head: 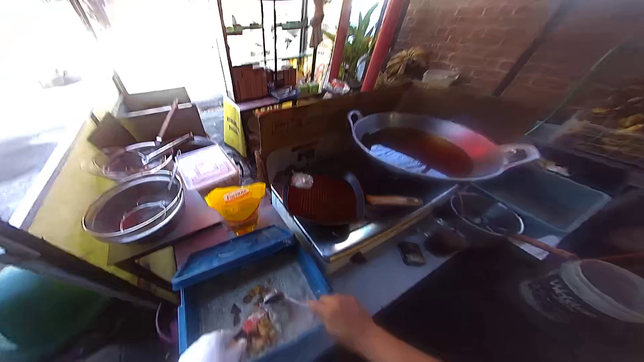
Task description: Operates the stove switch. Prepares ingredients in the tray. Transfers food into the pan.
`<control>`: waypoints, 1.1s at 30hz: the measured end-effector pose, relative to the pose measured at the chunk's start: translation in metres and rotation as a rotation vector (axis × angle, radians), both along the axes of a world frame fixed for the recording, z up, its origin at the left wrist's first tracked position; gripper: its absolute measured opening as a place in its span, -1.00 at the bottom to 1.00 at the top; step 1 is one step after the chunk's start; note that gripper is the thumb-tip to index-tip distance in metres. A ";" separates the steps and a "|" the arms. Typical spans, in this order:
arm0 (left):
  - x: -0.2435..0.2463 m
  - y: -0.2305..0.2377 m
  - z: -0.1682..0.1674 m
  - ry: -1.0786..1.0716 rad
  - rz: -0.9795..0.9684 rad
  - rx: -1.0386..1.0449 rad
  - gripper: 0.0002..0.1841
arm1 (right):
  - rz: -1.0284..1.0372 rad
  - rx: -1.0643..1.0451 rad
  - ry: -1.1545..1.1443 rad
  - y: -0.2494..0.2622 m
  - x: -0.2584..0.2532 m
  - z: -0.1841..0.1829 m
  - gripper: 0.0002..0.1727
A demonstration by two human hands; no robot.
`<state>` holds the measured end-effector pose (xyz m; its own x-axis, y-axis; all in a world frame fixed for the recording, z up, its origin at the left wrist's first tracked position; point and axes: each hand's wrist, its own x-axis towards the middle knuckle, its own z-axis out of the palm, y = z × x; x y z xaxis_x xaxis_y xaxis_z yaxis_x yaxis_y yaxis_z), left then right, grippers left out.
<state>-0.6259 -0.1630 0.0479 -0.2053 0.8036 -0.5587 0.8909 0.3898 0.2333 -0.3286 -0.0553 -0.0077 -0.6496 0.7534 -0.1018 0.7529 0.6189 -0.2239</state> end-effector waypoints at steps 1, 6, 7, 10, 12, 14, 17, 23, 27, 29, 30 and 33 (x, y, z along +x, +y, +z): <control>-0.002 0.001 -0.004 -0.015 0.004 -0.064 -0.43 | 0.017 0.053 0.018 -0.001 0.000 0.000 -0.67; -0.004 -0.002 -0.008 0.018 0.028 -0.229 -0.45 | 0.007 0.261 0.185 -0.005 0.002 -0.003 -0.64; -0.005 -0.005 -0.007 0.018 0.038 -0.223 -0.45 | -0.011 0.252 0.176 -0.005 0.002 0.001 -0.64; -0.010 -0.014 -0.003 0.022 0.063 -0.192 -0.45 | -0.065 0.064 -0.050 -0.007 -0.002 0.022 -0.60; -0.010 -0.015 0.000 0.029 0.081 -0.171 -0.45 | -0.109 -0.146 -0.273 -0.004 -0.014 0.040 -0.56; -0.006 -0.011 -0.003 0.051 0.097 -0.165 -0.46 | -0.161 -0.267 -0.443 -0.001 -0.028 0.051 -0.55; 0.007 -0.004 -0.016 0.074 0.113 -0.109 -0.48 | -0.189 -0.292 -0.568 -0.004 -0.046 0.060 -0.60; 0.027 -0.004 -0.018 0.083 0.069 -0.170 -0.49 | -0.130 -0.335 -0.673 -0.019 -0.082 0.067 -0.68; 0.038 -0.008 0.017 0.031 0.052 -0.273 -0.49 | -0.042 -0.338 -0.657 -0.026 -0.096 0.064 -0.68; 0.041 -0.011 0.031 0.015 0.060 -0.302 -0.49 | 0.043 -0.311 -0.638 -0.027 -0.095 0.062 -0.69; 0.041 -0.014 0.032 0.022 0.065 -0.302 -0.48 | 0.088 -0.305 -0.635 -0.027 -0.093 0.062 -0.68; 0.039 -0.025 0.030 0.049 0.087 -0.256 -0.46 | 0.237 -0.255 -0.602 -0.030 -0.085 0.052 -0.69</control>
<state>-0.5868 -0.1878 0.0776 -0.2992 0.6156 -0.7291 0.8591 0.5063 0.0749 -0.4132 -0.0848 0.0440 -0.5687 0.5029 -0.6509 0.6424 0.7657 0.0303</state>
